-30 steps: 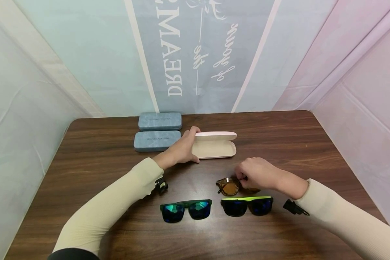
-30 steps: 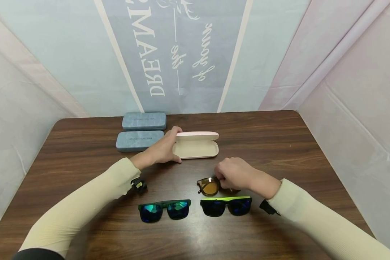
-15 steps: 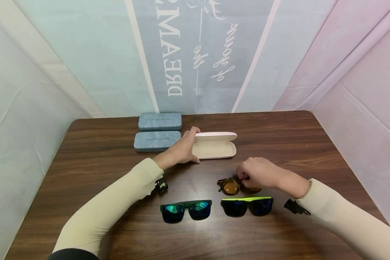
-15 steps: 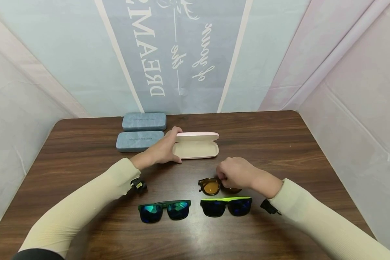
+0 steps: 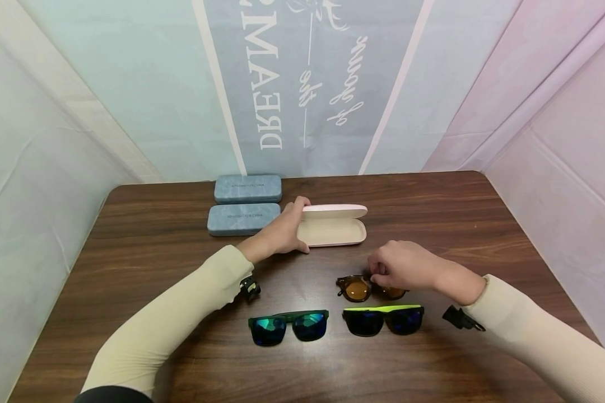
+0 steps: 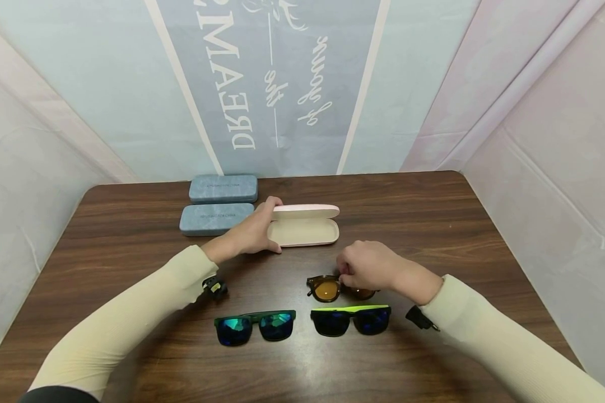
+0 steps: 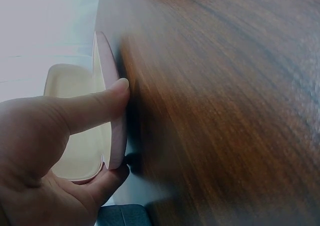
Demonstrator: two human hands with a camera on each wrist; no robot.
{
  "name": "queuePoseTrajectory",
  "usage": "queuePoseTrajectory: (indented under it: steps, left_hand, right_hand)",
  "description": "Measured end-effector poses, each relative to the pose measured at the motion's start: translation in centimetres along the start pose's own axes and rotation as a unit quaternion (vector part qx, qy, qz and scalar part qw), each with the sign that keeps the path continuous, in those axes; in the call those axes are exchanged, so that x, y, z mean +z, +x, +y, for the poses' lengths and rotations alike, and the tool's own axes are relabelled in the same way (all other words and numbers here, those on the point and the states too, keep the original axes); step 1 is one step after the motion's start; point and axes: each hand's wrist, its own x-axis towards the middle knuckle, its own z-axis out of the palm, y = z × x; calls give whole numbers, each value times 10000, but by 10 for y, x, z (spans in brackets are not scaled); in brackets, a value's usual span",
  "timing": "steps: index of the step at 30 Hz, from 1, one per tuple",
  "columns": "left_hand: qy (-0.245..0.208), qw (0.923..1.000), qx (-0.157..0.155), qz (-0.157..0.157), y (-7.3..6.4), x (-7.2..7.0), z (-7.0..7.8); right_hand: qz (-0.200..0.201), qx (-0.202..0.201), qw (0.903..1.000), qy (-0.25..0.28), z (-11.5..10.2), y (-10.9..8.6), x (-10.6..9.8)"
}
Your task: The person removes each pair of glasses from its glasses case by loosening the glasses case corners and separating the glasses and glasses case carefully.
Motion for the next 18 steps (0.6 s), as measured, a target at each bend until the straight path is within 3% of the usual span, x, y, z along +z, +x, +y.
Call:
queuePoseTrajectory:
  steps: [18]
  left_hand:
    - [9,10000,-28,-40,-1,-1,1]
  right_hand:
    - [375,232,9990,45,0,5,-11]
